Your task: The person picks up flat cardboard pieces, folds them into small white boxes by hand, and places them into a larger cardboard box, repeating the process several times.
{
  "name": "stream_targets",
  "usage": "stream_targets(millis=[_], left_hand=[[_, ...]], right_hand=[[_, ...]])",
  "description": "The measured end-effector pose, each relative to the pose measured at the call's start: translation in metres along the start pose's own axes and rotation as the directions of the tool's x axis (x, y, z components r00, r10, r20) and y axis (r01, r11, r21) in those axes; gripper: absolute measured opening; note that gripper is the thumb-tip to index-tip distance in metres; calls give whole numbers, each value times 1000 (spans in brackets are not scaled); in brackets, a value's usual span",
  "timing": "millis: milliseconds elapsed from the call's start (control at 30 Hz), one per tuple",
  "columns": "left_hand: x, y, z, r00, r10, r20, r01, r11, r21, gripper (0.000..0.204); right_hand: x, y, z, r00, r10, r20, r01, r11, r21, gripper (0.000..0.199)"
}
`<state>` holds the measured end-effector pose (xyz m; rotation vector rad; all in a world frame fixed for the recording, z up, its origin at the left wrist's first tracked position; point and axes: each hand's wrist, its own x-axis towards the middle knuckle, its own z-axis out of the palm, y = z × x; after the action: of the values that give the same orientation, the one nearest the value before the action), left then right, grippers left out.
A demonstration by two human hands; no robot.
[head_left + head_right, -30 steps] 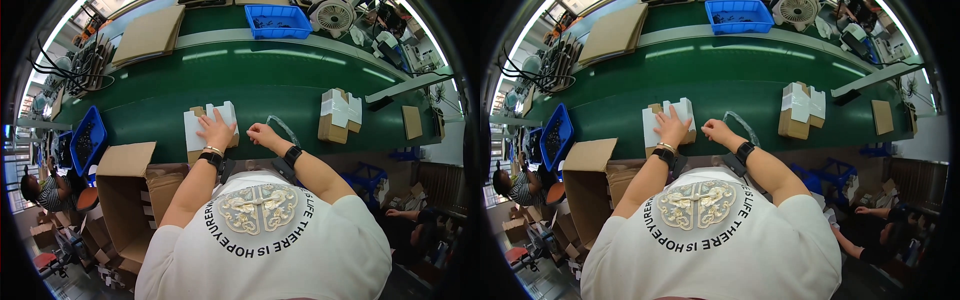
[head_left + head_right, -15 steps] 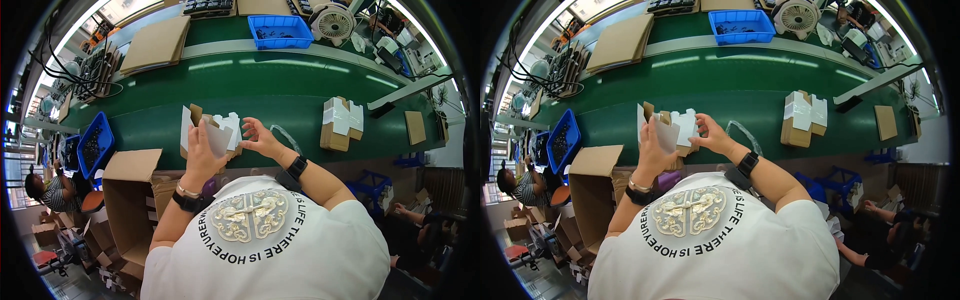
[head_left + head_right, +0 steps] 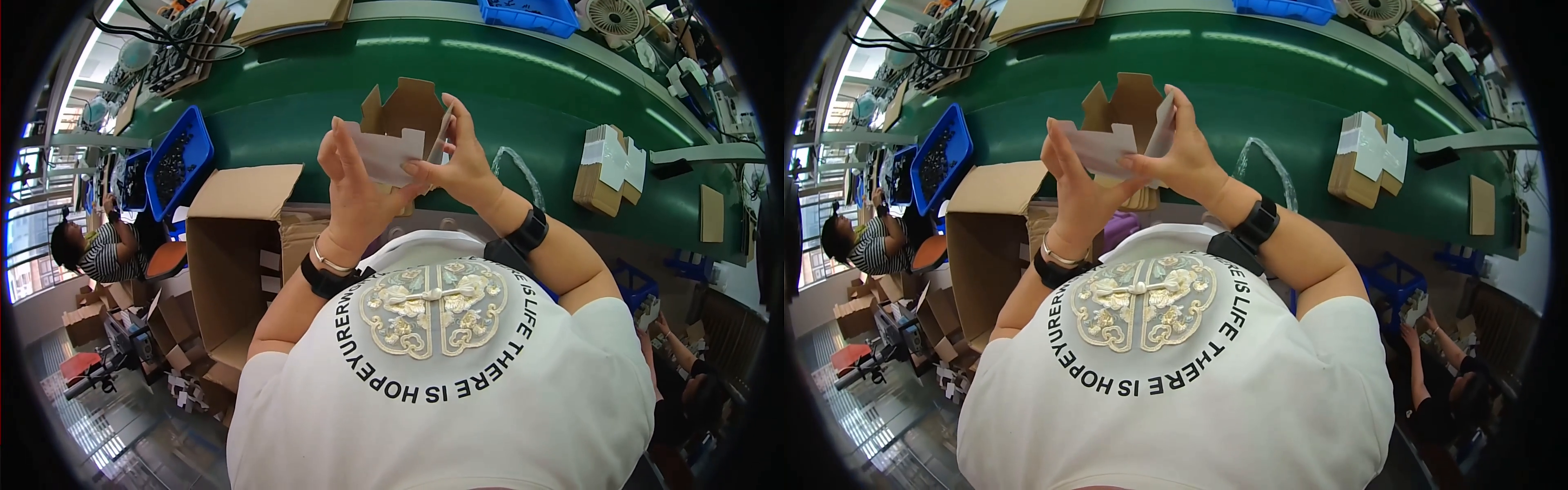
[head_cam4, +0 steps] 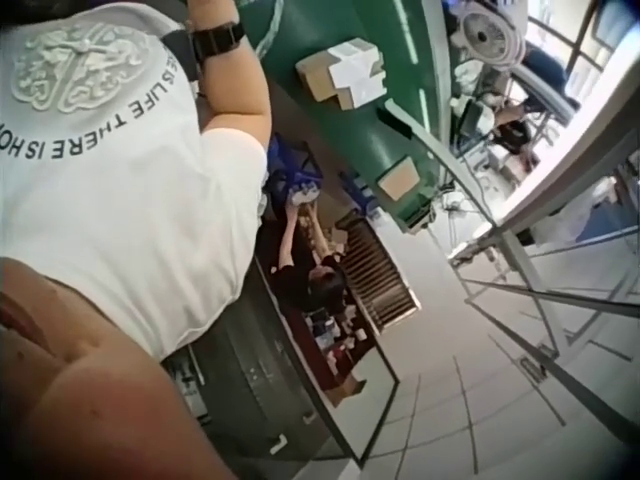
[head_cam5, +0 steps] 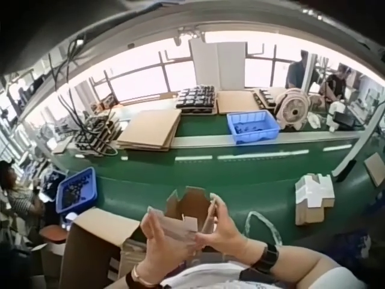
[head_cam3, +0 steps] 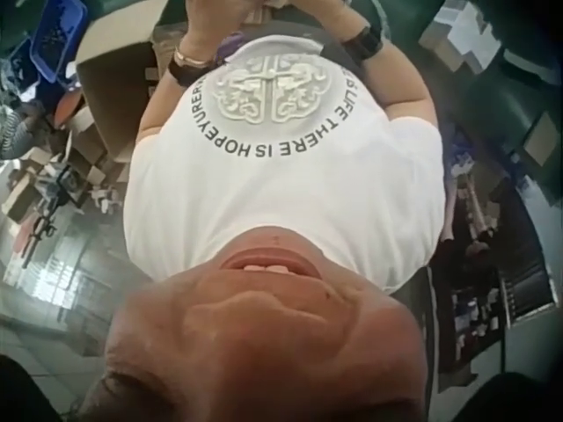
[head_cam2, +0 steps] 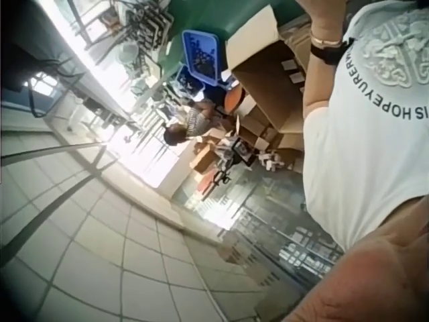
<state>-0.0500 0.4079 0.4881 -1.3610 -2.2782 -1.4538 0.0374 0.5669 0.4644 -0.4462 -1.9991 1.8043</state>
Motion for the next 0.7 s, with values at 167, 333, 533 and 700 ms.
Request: stream_targets(millis=[167,333,533,700], left_hand=[[7,-19,-49,889,-117,442,336,823,-459,114],[22,-20,-63,741,196,642,47,939,-341,85],[-1,-34,-48,746,-13,666,421,785,-455,40],[-12,-24,-36,823,-43,566,396,757,-519,25]], right_hand=[[-20,-5,-33,971,-60,231,50,998,50,102],[-38,-10,-39,904,-110,414,114,993,16,100],[-46,1,-34,869,-98,485,-7,978,209,92],[-47,-6,-36,865,75,496,-184,968,173,83]])
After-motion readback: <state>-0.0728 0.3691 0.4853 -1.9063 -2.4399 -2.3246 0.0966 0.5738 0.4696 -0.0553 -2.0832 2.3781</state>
